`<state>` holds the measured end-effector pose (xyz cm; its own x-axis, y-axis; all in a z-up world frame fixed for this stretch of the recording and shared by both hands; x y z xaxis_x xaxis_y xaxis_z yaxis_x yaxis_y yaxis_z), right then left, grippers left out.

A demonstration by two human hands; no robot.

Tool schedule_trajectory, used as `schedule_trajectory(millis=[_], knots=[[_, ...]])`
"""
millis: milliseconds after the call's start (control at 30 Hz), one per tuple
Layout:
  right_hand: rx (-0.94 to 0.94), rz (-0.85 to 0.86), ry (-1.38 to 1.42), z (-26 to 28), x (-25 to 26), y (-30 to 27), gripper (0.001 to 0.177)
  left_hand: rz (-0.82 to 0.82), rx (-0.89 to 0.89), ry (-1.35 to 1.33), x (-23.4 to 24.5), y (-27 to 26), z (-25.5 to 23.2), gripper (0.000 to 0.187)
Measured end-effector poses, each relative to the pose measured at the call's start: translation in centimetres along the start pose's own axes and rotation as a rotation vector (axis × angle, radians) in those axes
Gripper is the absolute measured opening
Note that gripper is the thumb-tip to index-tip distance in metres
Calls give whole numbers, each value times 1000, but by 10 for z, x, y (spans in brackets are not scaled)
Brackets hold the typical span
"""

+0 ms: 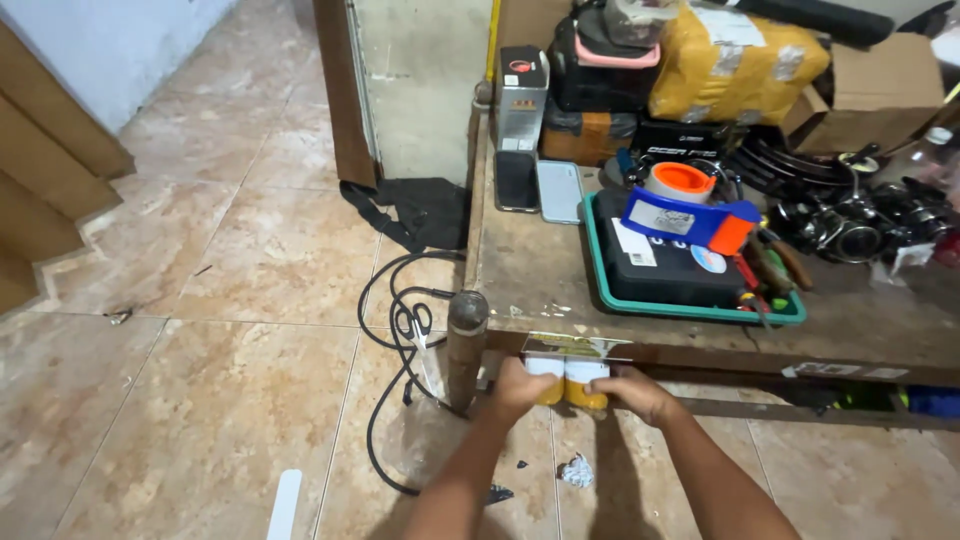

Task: The person is organizing tools and supplies on a workbench, including putting items into a small green bin.

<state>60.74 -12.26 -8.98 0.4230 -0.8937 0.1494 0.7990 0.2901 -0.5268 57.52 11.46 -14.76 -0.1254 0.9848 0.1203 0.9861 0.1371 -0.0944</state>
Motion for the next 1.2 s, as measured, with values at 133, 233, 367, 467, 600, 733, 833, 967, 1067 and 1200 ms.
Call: schedule_trajectory(millis=[133, 233, 367, 467, 600, 733, 833, 967, 1067, 1200], knots=[[37, -57, -89, 1, -6, -24, 79, -105, -172, 103, 15, -68, -64, 53], [105, 26, -94, -1, -14, -43, 86, -212, -178, 89, 20, -95, -70, 77], [160, 107, -369, -14, -25, -59, 77, -116, -32, -89, 23, -117, -54, 84], [180, 237, -288, -23, -39, -66, 70, -120, -94, -54, 29, -126, -35, 84], [190, 187, -449, -18, -52, -78, 73, -238, -248, 131, 40, -134, -34, 81], [217, 130, -428, -24, -60, -76, 82, -231, -317, 65, 43, -137, -36, 78], [143, 72, -332, -28, -71, -75, 85, -195, -274, -15, 41, -143, -29, 84], [213, 94, -284, -42, -83, -64, 94, -243, -336, 93, 42, -143, -19, 93], [224, 121, -299, -21, -93, -79, 107, -270, -355, 128, 45, -144, -10, 88], [405, 141, -485, -4, -99, -75, 116, -233, -325, 137, 48, -134, -9, 83]])
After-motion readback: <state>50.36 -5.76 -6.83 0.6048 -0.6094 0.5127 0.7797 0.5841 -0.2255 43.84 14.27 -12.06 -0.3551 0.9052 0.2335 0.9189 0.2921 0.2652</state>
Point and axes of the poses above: each hand's wrist, its own y-axis towards the middle knuckle, its own x-axis out of the back of the hand, z = x × y, the point moved 2 cm from there along y, towards the middle knuckle, and after that the axes turned 4 degrees about -z, right-handed, at the moved point
